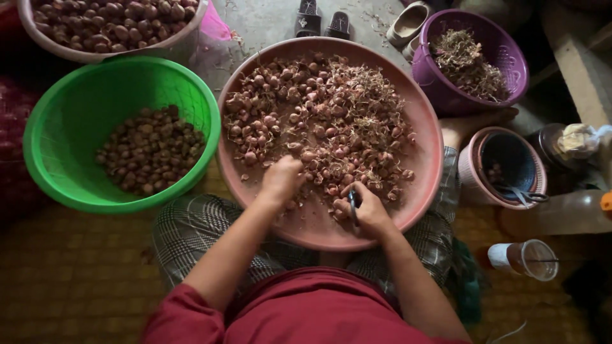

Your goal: The person sits on the floor in front of a large tray of untrimmed shallots and, using scissors, cuts the dry roots and stems off the bulbs one at a time, placing the trimmed bulbs into a green basket beside the tray while discarding trimmings on the tray.

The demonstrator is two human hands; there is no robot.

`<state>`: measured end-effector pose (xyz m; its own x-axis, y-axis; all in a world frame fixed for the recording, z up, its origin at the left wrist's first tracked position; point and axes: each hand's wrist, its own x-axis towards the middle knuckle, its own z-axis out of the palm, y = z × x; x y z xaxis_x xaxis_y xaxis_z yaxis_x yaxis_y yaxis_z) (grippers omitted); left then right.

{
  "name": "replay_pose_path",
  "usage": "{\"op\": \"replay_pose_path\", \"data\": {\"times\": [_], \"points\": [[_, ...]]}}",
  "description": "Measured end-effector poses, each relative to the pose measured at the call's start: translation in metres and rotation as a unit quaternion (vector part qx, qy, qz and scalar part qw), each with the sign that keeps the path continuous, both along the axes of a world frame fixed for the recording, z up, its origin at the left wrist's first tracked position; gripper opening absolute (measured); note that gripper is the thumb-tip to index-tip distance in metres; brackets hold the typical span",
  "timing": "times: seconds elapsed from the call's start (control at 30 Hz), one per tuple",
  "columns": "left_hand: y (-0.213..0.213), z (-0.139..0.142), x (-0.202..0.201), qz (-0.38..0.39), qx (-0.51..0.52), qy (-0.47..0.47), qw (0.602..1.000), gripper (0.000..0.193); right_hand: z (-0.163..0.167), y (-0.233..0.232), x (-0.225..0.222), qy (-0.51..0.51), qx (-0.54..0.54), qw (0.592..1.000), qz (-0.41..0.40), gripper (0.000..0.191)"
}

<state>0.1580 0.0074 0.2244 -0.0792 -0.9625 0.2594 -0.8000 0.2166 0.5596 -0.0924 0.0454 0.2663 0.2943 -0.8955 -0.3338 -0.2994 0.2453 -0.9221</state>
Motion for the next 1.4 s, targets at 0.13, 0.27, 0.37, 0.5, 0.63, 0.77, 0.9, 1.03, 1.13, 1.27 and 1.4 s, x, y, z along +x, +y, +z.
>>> {"op": "replay_pose_path", "data": {"times": [0.13, 0.27, 0.37, 0.5, 0.63, 0.77, 0.9, 1.03, 1.13, 1.27, 1.4], "points": [[0.002, -0.007, -0.012, -0.012, 0.012, -0.018, 1.0, 0.009, 0.006, 0.003, -0.001, 0.022, -0.031, 0.999, 0.035, 0.041], [0.005, -0.002, -0.008, -0.009, 0.169, 0.344, 0.924, 0.024, 0.016, 0.005, -0.004, 0.165, -0.044, 0.983, 0.069, 0.05], [0.012, 0.004, -0.01, -0.042, 0.193, 0.454, 0.869, 0.032, 0.021, 0.004, 0.004, 0.227, -0.093, 0.964, 0.106, 0.056], [0.02, 0.009, -0.016, -0.065, 0.23, 0.468, 0.851, 0.026, 0.026, 0.005, 0.01, 0.25, -0.143, 0.949, 0.129, 0.057], [0.024, 0.011, -0.016, -0.091, 0.274, 0.462, 0.838, 0.028, 0.027, 0.008, 0.005, 0.217, -0.1, 0.966, 0.098, 0.049], [0.028, 0.015, -0.016, -0.102, 0.27, 0.466, 0.836, 0.035, 0.024, 0.01, 0.0, 0.145, -0.088, 0.983, 0.068, 0.036], [0.029, 0.019, -0.016, -0.083, 0.281, 0.536, 0.791, 0.031, 0.023, 0.008, -0.001, 0.013, -0.102, 0.995, 0.018, 0.038], [0.026, 0.019, -0.017, -0.02, 0.269, 0.645, 0.715, 0.023, 0.026, 0.006, -0.003, 0.075, -0.055, 0.994, 0.051, 0.043], [0.025, 0.014, -0.023, 0.014, 0.27, 0.697, 0.664, 0.022, 0.021, 0.009, 0.001, 0.144, -0.088, 0.981, 0.095, 0.047], [0.031, 0.005, -0.038, 0.003, 0.283, 0.742, 0.608, 0.025, 0.008, 0.011, 0.011, 0.156, -0.11, 0.976, 0.102, 0.048], [0.037, 0.002, -0.046, 0.001, 0.301, 0.706, 0.641, 0.023, -0.001, 0.01, 0.012, 0.08, -0.059, 0.994, 0.049, 0.04]]}}
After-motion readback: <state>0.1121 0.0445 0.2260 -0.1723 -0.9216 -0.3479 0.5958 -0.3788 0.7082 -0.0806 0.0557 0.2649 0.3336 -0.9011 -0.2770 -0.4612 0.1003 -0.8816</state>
